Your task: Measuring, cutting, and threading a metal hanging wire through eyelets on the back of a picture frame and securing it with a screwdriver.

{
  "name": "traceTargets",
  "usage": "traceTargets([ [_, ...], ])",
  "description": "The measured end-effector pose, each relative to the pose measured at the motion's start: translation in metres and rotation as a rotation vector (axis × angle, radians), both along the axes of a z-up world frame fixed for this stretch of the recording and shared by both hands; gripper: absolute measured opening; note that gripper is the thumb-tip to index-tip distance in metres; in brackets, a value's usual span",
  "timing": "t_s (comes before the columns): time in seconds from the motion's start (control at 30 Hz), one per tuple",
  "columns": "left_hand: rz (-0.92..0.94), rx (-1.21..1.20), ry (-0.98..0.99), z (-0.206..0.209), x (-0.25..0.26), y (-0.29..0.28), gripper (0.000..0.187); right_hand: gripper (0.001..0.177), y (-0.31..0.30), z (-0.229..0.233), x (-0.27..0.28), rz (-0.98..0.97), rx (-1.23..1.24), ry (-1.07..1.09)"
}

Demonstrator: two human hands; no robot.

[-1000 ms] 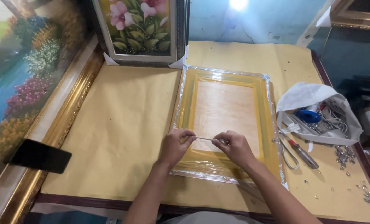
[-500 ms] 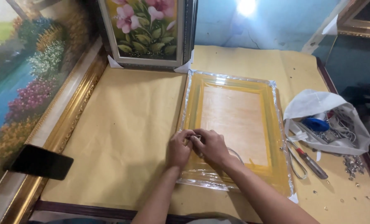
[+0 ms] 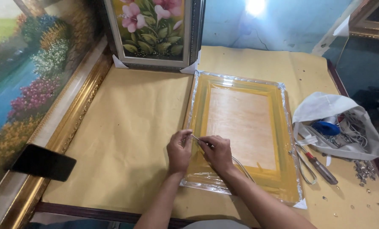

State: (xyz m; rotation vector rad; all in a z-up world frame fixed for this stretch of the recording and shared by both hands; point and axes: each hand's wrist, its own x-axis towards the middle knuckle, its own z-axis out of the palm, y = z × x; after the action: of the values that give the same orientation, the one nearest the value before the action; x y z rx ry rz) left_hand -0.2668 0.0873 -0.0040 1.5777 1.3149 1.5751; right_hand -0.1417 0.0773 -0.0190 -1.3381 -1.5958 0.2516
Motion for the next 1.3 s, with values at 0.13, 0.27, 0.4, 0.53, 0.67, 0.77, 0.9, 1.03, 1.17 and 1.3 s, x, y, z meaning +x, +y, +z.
traceTargets([
  [0.13, 0.093, -0.079, 0.31, -0.021, -0.02, 0.003, 0.015, 0.008, -0.002, 0.007, -0.005, -0.013, -0.009, -0.015],
  [0.27, -0.043, -0.149, 0.596, -0.045, -0.03, 0.015, 0.012, 0.008, 0.008, 0.021, -0.017, -0.147, -0.327, 0.079],
  [0.4, -0.101, -0.161, 0.974, -0.026, -0.023, 0.028, 0.004, 0.009, 0.022, 0.013, -0.021, -0.076, -0.328, 0.059],
  [0.53, -0.143, -0.172, 1.12, -0.019, -0.013, 0.038, 0.008, 0.004, 0.016, 0.006, -0.015, -0.031, -0.127, -0.037],
  [0.67, -0.143, -0.166, 1.073, -0.027, -0.014, 0.038, 0.005, 0.006, 0.011, 0.01, -0.015, 0.034, -0.085, 0.024],
  [0.77, -0.093, -0.194, 0.861, -0.023, -0.025, 0.033, 0.008, 0.007, 0.015, 0.012, -0.014, 0.049, -0.045, 0.029],
  [0.9, -0.004, -0.254, 0.251, -0.023, -0.03, 0.007, 0.006, 0.006, 0.013, 0.006, -0.015, 0.047, -0.057, 0.013],
  [1.03, 0.023, -0.275, 0.204, -0.021, -0.029, 0.01, 0.006, 0.006, 0.015, 0.01, -0.013, 0.031, -0.048, -0.104],
  [1.17, 0.02, -0.321, 0.194, -0.014, -0.033, 0.004, 0.009, 0.008, 0.011, 0.009, -0.014, -0.004, -0.058, -0.201],
  [1.3, 0.02, -0.266, 0.185, -0.026, -0.031, 0.009, 0.009, 0.017, 0.01, 0.012, -0.016, -0.015, -0.105, -0.212],
])
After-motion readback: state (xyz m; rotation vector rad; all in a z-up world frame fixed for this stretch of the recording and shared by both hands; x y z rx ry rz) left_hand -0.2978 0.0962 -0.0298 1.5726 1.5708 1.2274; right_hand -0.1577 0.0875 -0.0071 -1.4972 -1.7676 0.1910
